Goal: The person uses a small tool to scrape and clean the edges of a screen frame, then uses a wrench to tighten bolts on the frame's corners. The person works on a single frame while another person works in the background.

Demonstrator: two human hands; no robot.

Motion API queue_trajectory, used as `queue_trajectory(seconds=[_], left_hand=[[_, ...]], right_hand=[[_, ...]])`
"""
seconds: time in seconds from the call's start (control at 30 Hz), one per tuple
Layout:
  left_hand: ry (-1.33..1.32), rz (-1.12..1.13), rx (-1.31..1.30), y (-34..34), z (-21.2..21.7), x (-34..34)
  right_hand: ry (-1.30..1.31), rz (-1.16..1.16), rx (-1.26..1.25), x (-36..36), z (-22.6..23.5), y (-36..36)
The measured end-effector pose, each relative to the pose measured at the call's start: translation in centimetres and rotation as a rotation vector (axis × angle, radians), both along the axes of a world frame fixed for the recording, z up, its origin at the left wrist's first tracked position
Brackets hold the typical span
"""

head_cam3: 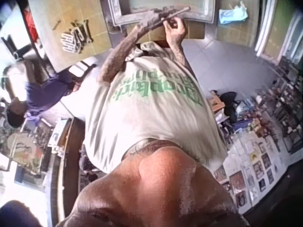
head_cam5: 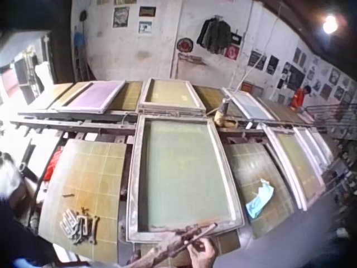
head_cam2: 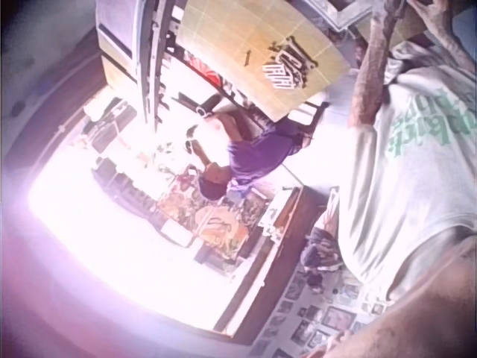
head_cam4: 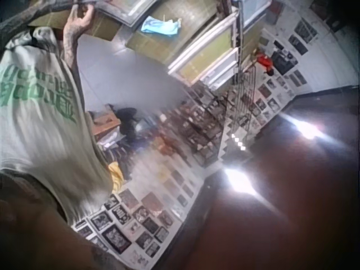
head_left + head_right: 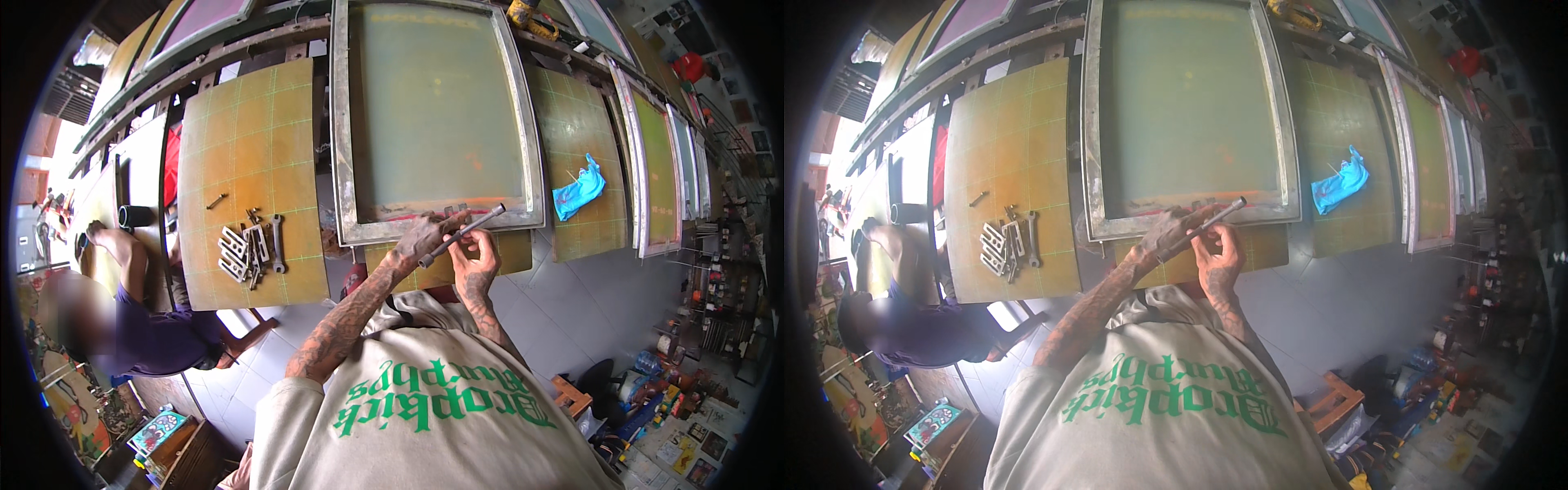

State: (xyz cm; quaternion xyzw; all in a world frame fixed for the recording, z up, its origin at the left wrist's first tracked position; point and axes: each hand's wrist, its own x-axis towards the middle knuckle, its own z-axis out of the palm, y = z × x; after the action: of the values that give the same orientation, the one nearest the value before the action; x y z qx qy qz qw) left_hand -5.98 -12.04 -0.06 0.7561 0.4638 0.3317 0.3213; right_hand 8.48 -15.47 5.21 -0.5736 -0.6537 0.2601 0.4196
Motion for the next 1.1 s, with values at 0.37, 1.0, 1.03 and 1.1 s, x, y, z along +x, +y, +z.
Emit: queue_trajectory(seconds=[0.37, 1.0, 1.03, 1.1], left_hand=[[0.285, -0.025, -0.087, 0.0, 2.5, 0.7], [-0.024, 0.111, 0.075, -1.2, 1.2, 0.6], [-0.028, 0.113, 0.067, -1.1, 1.4, 0.8], [-0.038, 0.121, 0.051, -1.1, 1.7, 1.2]], right_hand=[[-0.081, 0.025, 0.176, 0.5, 0.6, -0.2], [0.073, -0.045, 0.016, 0.8, -1.5, 0.4], [0.118, -0.038, 0.002, 1.2, -2.3, 0.4], [0.166, -0.058, -0.059, 1.6, -3.4, 0.1]])
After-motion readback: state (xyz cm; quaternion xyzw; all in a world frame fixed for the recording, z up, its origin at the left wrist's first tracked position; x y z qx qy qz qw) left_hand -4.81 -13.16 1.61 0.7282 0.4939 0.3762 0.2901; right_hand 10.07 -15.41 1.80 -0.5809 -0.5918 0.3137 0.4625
